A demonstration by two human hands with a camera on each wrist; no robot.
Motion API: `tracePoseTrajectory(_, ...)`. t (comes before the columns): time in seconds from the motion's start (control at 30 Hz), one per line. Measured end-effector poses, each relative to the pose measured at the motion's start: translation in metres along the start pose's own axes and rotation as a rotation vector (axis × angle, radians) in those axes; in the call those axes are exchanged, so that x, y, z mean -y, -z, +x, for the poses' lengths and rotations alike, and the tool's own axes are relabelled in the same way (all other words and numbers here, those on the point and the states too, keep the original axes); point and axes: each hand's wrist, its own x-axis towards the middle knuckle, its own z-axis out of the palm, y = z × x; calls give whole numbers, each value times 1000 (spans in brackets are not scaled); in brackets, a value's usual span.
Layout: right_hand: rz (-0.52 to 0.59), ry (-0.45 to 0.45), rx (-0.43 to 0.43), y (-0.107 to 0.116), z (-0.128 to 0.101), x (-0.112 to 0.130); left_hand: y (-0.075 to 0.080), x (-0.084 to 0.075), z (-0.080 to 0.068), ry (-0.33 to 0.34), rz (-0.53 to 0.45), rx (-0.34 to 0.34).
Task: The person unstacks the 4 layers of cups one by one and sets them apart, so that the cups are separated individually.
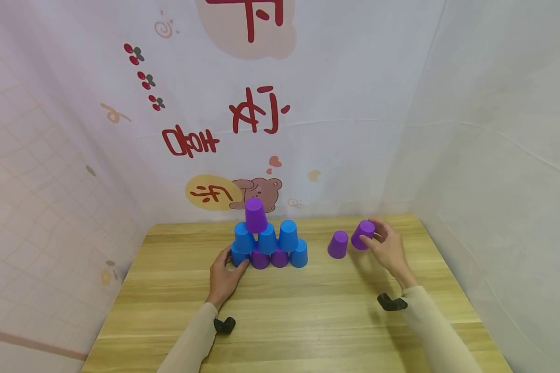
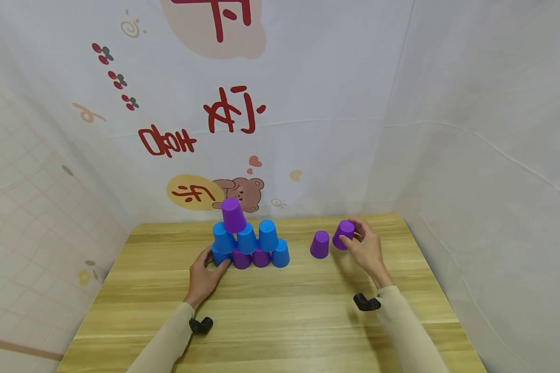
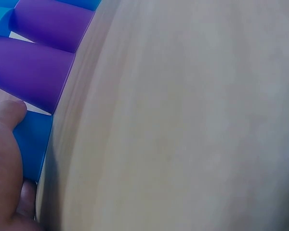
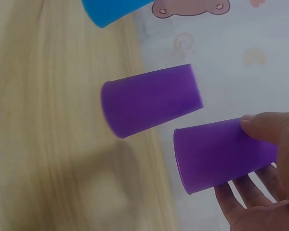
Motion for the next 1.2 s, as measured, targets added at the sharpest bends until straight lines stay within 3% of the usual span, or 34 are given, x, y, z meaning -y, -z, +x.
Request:
tracePoseTrajectory(0.33, -8, -9, 13, -10, -3, -15, 1, 1, 0, 7, -8, 8)
tracePoseTrajectory(0.57, -11, -19, 19, -18, -3, -23, 0, 0, -1, -39, -5, -15)
tracePoseTrajectory(1.2, 7, -48, 48, -24, -4, -35, 1, 1, 0, 3, -27, 6)
